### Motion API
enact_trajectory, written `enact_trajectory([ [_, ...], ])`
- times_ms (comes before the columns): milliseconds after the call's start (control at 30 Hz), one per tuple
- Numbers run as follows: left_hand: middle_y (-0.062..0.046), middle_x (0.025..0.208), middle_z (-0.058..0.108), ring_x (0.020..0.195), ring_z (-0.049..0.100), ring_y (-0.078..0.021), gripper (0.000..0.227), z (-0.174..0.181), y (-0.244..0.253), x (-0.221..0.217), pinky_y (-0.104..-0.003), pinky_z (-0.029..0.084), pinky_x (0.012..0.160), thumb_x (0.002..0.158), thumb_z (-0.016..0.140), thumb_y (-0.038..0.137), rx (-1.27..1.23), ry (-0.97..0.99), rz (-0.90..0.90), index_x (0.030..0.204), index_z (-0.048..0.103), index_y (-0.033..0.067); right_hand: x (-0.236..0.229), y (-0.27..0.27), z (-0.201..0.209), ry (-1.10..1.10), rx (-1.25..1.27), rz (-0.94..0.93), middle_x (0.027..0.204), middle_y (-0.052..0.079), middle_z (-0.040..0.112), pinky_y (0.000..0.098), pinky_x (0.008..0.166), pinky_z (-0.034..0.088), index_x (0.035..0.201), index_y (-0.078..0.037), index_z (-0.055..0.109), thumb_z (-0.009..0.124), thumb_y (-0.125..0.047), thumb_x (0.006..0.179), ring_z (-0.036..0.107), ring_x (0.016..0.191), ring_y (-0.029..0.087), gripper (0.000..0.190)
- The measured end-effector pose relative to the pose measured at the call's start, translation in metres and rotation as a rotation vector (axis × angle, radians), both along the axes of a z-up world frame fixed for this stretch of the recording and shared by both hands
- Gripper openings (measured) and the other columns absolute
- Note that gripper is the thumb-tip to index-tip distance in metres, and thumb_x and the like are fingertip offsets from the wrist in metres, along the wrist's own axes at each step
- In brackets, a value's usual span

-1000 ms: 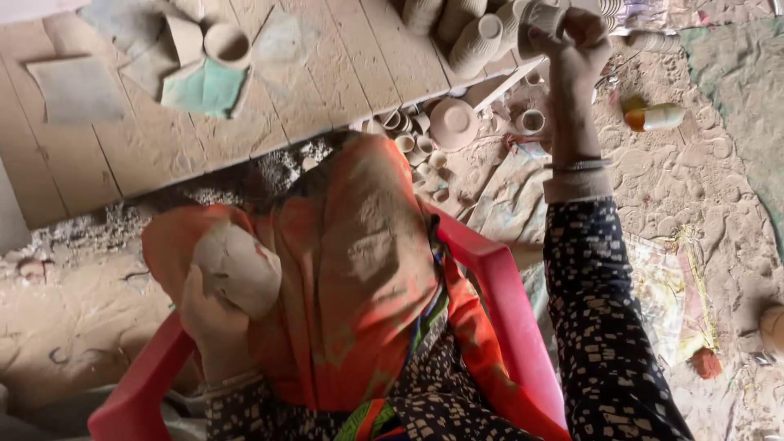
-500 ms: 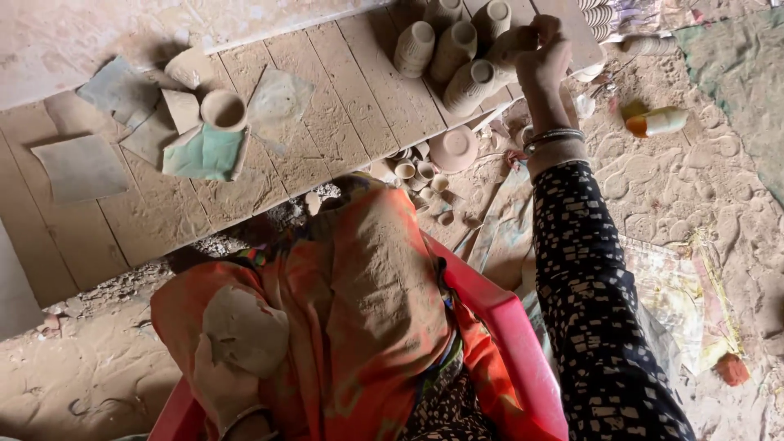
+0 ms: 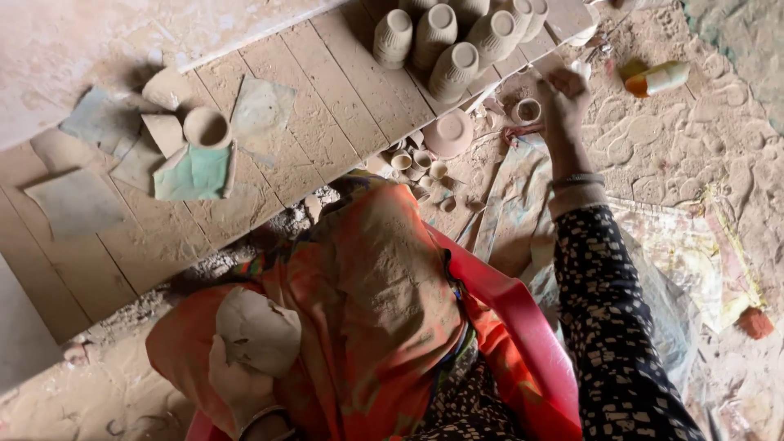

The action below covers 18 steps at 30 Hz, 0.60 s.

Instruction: The person shapes a clay cup by hand, rubbing its exterior, rim, and base against a piece of clay to smooth the surface. They then set the cup aside and pick up another clay cup to repeat the process.

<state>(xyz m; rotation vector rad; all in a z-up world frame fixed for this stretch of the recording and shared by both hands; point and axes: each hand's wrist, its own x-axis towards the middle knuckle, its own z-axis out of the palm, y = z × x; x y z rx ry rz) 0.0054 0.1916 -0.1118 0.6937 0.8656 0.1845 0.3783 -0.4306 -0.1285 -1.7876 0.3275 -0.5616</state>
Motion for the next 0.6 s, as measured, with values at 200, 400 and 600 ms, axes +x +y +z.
enact_trajectory([
  [200,-0.016,0.153,0.05,0.14,0.05,-0.0333,0.059,-0.017,0.041,0.03,-0.05,0.039,0.117,0.109,0.041,0.04,-0.032,-0.148,-0.114,0.151,0.044,-0.0013,-0.056,-0.047,-0.043,0.161,0.047,-0.115,0.091,0.01,0.073,0.0223,0.053,0.047,0.111,0.001,0.073,0.076,0.003,0.091,0.06,0.062,0.007,0.021],
  [400,-0.014,0.152,0.051,0.139,0.051,-0.0322,0.06,-0.017,0.05,0.035,-0.049,0.038,0.118,0.106,0.043,0.041,-0.028,-0.123,-0.092,0.151,0.044,0.001,0.0,0.031,0.018,0.185,-0.227,0.008,0.118,0.012,0.074,0.0354,0.094,0.056,0.121,-0.004,0.069,0.076,-0.003,0.085,0.071,0.109,0.02,0.036],
  [600,-0.015,0.152,0.052,0.139,0.051,-0.0323,0.063,-0.029,0.045,0.039,-0.049,0.037,0.12,0.106,0.043,0.042,-0.017,-0.136,-0.057,0.15,0.045,-0.0027,0.079,0.058,0.015,-0.113,-0.54,0.218,0.134,0.022,0.067,0.044,0.104,0.052,0.134,-0.002,0.065,0.079,0.005,0.087,0.065,0.125,0.032,0.05],
])
